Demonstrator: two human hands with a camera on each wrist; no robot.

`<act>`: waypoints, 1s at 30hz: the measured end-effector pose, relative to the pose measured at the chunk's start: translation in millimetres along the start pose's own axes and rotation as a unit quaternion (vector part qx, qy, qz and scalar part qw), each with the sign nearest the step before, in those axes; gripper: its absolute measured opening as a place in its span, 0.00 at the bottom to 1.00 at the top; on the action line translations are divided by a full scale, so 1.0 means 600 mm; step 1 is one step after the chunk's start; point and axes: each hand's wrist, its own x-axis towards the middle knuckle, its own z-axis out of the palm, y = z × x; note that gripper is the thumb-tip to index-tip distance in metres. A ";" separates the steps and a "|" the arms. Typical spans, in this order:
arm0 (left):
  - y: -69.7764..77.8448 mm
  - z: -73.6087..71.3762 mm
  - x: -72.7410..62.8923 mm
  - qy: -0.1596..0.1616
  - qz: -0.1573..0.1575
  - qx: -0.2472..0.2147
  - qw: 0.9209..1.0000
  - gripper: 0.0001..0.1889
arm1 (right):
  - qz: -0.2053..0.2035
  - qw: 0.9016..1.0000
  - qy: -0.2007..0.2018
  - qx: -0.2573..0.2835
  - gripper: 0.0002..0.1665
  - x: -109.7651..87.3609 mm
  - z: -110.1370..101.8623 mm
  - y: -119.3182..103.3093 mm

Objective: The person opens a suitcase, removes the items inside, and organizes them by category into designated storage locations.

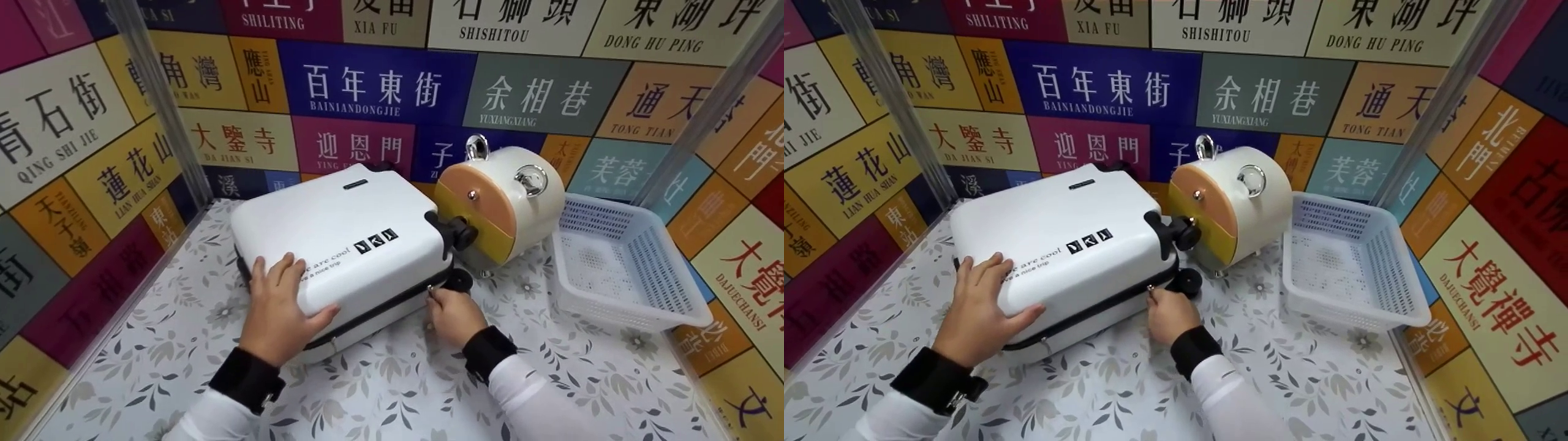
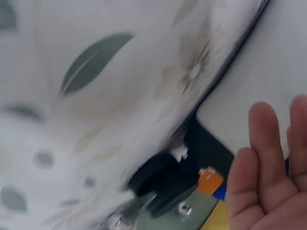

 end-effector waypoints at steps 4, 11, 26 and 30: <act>0.008 -0.009 0.007 -0.019 0.010 0.036 0.999 0.47 | 0.011 1.000 0.020 -0.020 0.15 -0.005 -0.017 0.030; 0.092 0.020 0.002 -0.086 0.019 0.209 0.974 0.46 | 0.034 0.994 0.093 -0.035 0.18 0.005 -0.046 0.072; -0.007 0.004 -0.016 -0.002 0.141 0.216 0.966 0.48 | 0.029 0.990 0.122 -0.063 0.13 0.011 -0.057 0.102; -0.072 -0.031 -0.008 0.004 0.148 0.173 0.974 0.49 | 0.018 0.991 0.117 -0.064 0.15 0.011 -0.063 0.114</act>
